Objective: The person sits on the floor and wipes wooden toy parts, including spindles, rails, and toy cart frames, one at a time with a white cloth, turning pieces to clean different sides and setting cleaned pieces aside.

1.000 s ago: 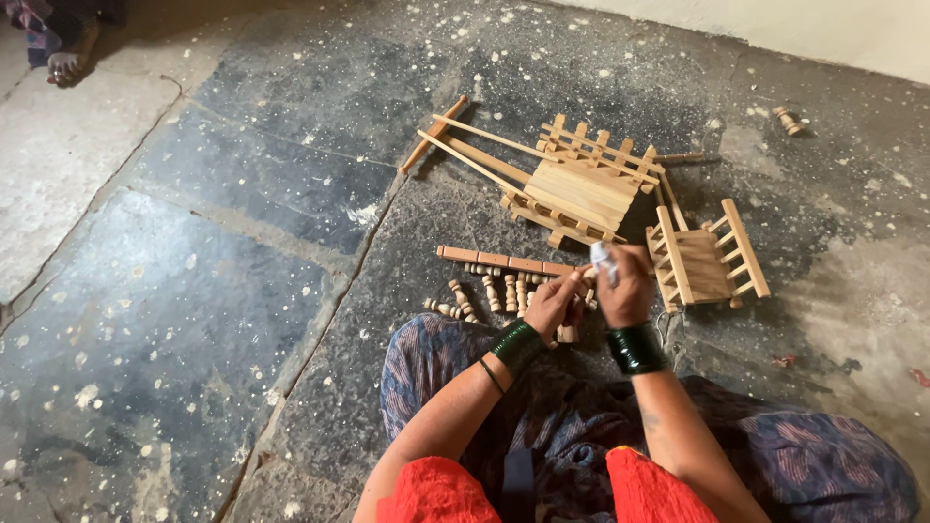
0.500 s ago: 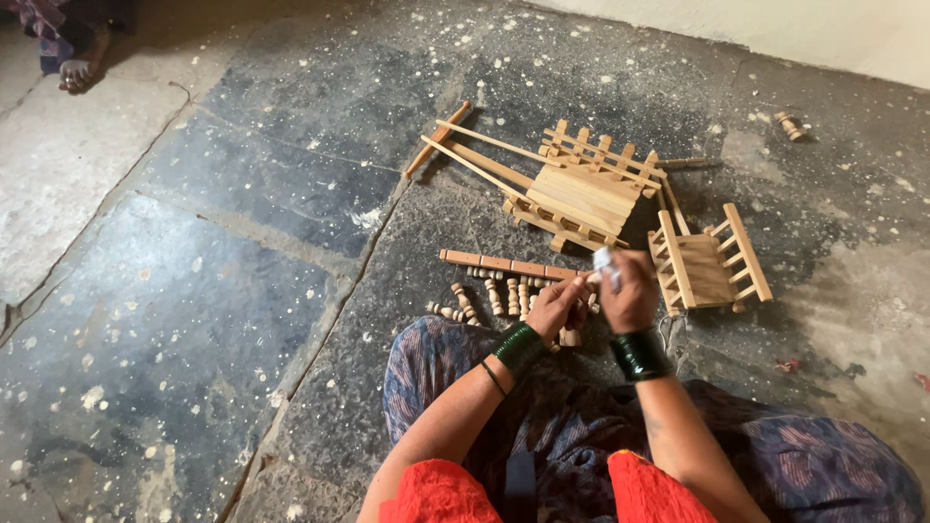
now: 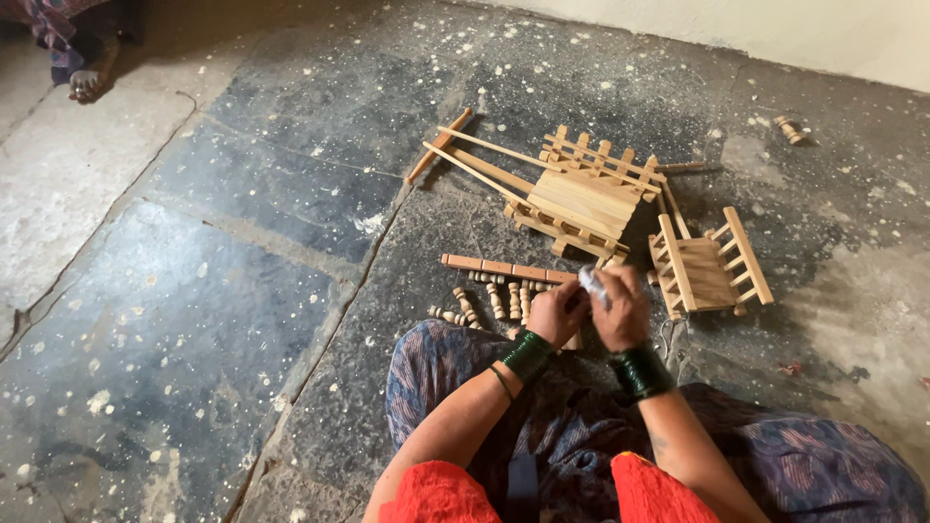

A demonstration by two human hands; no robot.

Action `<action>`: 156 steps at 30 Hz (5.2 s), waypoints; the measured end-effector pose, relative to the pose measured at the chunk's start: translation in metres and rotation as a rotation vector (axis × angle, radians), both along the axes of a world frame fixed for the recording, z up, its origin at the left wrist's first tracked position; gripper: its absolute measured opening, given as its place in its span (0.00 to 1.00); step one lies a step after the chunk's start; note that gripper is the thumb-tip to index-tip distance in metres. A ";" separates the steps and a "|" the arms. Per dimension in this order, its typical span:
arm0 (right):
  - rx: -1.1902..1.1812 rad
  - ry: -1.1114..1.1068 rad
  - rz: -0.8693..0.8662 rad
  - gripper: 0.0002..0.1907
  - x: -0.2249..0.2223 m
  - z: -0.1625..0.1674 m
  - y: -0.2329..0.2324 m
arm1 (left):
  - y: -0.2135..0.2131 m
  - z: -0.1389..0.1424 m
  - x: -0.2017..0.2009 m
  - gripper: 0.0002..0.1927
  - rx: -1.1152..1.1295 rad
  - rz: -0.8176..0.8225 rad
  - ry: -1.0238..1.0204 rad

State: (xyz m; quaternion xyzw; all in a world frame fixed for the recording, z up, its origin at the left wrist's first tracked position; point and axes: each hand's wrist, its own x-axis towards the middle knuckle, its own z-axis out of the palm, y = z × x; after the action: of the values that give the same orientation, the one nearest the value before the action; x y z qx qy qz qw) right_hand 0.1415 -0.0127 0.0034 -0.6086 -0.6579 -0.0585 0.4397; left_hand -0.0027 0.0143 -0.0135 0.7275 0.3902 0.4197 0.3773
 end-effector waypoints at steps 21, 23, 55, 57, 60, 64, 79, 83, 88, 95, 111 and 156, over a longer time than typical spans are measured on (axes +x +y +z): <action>0.064 0.079 -0.138 0.08 0.012 0.011 0.025 | -0.001 -0.039 -0.003 0.27 -0.812 -0.261 -0.489; 0.108 0.087 -0.120 0.13 0.016 0.012 0.025 | 0.001 -0.040 -0.004 0.28 -0.853 -0.244 -0.498; 0.047 0.029 -0.039 0.12 0.005 0.010 0.019 | 0.003 -0.039 -0.004 0.28 -0.900 -0.297 -0.614; 0.012 0.064 0.042 0.12 -0.011 0.001 0.015 | 0.005 -0.042 -0.003 0.27 -0.893 -0.213 -0.586; -0.026 0.148 0.167 0.11 -0.026 -0.009 0.004 | 0.008 -0.045 -0.001 0.17 -0.726 -0.143 -0.684; -0.081 0.129 -0.007 0.13 -0.008 0.008 0.005 | 0.011 -0.043 -0.004 0.13 -0.740 -0.161 -0.579; -0.055 -0.008 0.094 0.17 -0.025 0.021 -0.015 | 0.009 -0.035 -0.022 0.17 -0.409 -0.105 -0.234; -0.081 0.067 -0.026 0.12 -0.010 0.027 -0.005 | 0.005 -0.024 -0.022 0.18 -0.418 -0.191 -0.250; -0.382 0.085 0.074 0.18 -0.011 0.027 -0.018 | 0.005 -0.012 -0.032 0.17 -0.314 -0.086 0.062; -0.385 0.239 -0.097 0.15 0.029 0.025 -0.010 | 0.009 -0.029 -0.026 0.14 -0.070 0.022 0.089; -0.808 0.100 -0.592 0.13 0.083 0.039 0.022 | 0.012 -0.058 -0.017 0.11 -0.078 0.102 0.151; -0.616 -0.199 -0.235 0.11 0.066 -0.024 -0.085 | 0.010 -0.036 -0.010 0.36 -0.691 -0.300 -0.719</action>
State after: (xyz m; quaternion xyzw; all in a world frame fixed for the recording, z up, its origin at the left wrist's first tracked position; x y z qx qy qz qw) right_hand 0.2078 -0.0980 -0.0209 -0.7756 -0.6100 0.0337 0.1589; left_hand -0.0129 0.0243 -0.0497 0.4183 0.2429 0.4310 0.7617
